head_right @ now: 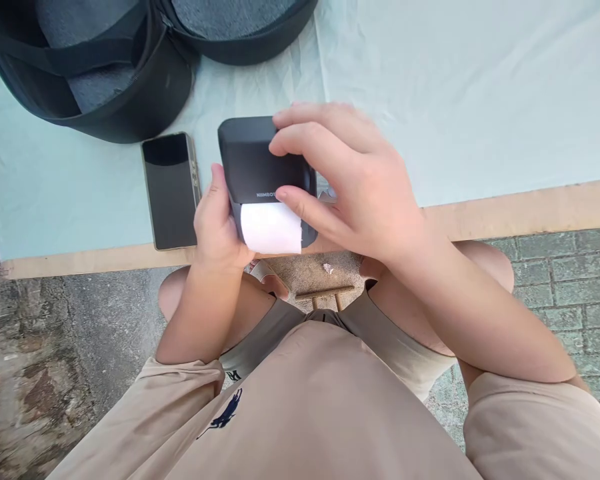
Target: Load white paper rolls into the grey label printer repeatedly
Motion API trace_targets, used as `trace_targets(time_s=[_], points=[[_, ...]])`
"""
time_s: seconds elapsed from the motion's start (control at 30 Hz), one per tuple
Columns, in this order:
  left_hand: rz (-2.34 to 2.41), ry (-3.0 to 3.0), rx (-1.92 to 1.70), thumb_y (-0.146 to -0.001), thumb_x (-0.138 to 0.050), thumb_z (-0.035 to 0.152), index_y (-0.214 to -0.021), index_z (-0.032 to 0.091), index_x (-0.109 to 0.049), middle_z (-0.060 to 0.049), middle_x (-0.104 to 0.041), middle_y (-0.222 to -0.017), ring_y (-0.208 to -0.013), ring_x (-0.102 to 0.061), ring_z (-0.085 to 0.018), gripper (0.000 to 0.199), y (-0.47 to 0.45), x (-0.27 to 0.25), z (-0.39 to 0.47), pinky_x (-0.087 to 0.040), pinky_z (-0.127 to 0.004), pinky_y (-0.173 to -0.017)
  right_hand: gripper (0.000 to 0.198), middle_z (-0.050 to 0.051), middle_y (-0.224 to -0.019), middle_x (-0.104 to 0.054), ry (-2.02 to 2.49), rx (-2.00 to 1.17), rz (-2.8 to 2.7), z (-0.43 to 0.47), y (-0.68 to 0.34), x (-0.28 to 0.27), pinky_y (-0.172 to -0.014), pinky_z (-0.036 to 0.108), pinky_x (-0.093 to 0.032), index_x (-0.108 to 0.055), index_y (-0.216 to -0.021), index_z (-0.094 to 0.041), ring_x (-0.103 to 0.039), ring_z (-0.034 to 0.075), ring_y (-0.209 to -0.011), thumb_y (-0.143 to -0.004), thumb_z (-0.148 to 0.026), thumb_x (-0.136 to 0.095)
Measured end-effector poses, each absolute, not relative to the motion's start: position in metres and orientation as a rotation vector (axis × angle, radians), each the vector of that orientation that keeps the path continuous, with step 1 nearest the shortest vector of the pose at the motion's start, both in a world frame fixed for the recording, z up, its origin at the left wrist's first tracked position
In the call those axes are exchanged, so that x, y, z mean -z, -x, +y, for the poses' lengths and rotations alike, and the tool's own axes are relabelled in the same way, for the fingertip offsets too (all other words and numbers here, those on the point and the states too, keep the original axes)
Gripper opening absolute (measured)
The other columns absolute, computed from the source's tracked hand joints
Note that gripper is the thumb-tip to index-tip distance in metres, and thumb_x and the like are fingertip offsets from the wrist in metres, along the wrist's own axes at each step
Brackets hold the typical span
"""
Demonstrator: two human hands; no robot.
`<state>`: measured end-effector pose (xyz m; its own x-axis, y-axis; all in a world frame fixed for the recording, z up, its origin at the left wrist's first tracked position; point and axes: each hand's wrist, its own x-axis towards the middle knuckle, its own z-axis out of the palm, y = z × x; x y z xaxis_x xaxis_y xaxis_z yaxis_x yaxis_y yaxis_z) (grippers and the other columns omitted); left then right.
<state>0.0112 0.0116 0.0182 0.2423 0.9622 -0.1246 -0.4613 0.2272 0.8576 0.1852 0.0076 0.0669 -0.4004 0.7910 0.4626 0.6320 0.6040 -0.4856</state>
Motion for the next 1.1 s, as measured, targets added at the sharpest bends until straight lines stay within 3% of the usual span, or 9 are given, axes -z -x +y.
trace_targets(time_s=[0.23, 0.43, 0.67, 0.8, 0.9, 1.03, 1.1], points=[[0.835, -0.897, -1.179, -0.087, -0.035, 0.063, -0.105, 0.022, -0.058, -0.006, -0.063, -0.108, -0.128, -0.048, -0.028, 0.05, -0.011, -0.013, 0.012, -0.046, -0.044, -0.101, 0.032, 0.008, -0.114, -0.063, 1.128, -0.284, -2.163, 0.008, -0.186, -0.073, -0.098, 0.04, -0.047, -0.053, -0.103, -0.024, -0.059, 0.021, -0.112, -0.078, -0.04, -0.064], [0.685, -0.845, -1.195, -0.093, -0.032, 0.052, -0.099, 0.023, -0.06, -0.001, -0.065, -0.107, -0.111, -0.061, -0.02, 0.041, -0.009, -0.011, 0.014, -0.048, -0.039, -0.099, 0.033, 0.008, -0.119, -0.059, 1.174, -0.303, -2.212, 0.007, -0.183, -0.076, -0.093, 0.037, -0.05, -0.052, -0.105, -0.024, -0.057, 0.02, -0.112, -0.077, -0.032, -0.065], [0.711, -0.752, -1.129, -0.094, -0.031, 0.047, -0.102, 0.023, -0.059, -0.002, -0.066, -0.109, -0.112, -0.061, -0.019, 0.038, -0.01, -0.014, 0.016, -0.05, -0.036, -0.096, 0.034, 0.007, -0.117, -0.057, 1.158, -0.187, -2.242, 0.007, -0.184, -0.078, -0.087, 0.036, -0.05, -0.052, -0.108, -0.025, -0.056, 0.021, -0.108, -0.077, -0.034, -0.063], [0.647, -0.739, -1.041, -0.09, -0.027, 0.057, -0.111, 0.022, -0.056, -0.005, -0.068, -0.105, -0.125, -0.053, -0.024, 0.049, -0.01, -0.017, 0.017, -0.049, -0.04, -0.101, 0.026, 0.004, -0.08, -0.057, 1.281, 0.14, -2.116, 0.01, -0.18, -0.083, -0.073, 0.036, -0.046, -0.057, -0.097, -0.023, -0.058, 0.019, -0.08, -0.083, -0.044, -0.054], [0.639, -0.815, -1.036, -0.087, -0.046, 0.049, -0.114, 0.025, -0.054, -0.003, -0.066, -0.113, -0.133, -0.046, -0.023, 0.037, -0.009, -0.018, 0.017, -0.047, -0.037, -0.105, 0.019, -0.002, -0.058, -0.047, 1.438, 0.212, -2.035, 0.014, -0.176, -0.091, -0.057, 0.031, -0.034, -0.06, -0.087, -0.021, -0.051, 0.012, -0.057, -0.089, -0.031, -0.043], [0.683, -0.811, -1.056, -0.086, -0.05, 0.042, -0.111, 0.024, -0.056, -0.002, -0.064, -0.119, -0.137, -0.041, -0.022, 0.032, -0.007, -0.014, 0.015, -0.045, -0.035, -0.107, 0.018, 0.002, -0.079, -0.059, 1.402, 0.019, -2.008, 0.018, -0.176, -0.096, -0.061, 0.027, -0.041, -0.06, -0.093, -0.013, -0.058, 0.011, -0.07, -0.087, -0.023, -0.047], [0.685, -0.807, -1.065, -0.086, -0.048, 0.044, -0.108, 0.023, -0.057, -0.002, -0.063, -0.121, -0.138, -0.039, -0.022, 0.031, -0.008, -0.013, 0.015, -0.045, -0.035, -0.108, 0.014, 0.002, -0.086, -0.061, 1.366, -0.027, -2.114, 0.02, -0.176, -0.092, -0.06, 0.027, -0.041, -0.058, -0.092, -0.015, -0.058, 0.011, -0.071, -0.084, -0.022, -0.05]])
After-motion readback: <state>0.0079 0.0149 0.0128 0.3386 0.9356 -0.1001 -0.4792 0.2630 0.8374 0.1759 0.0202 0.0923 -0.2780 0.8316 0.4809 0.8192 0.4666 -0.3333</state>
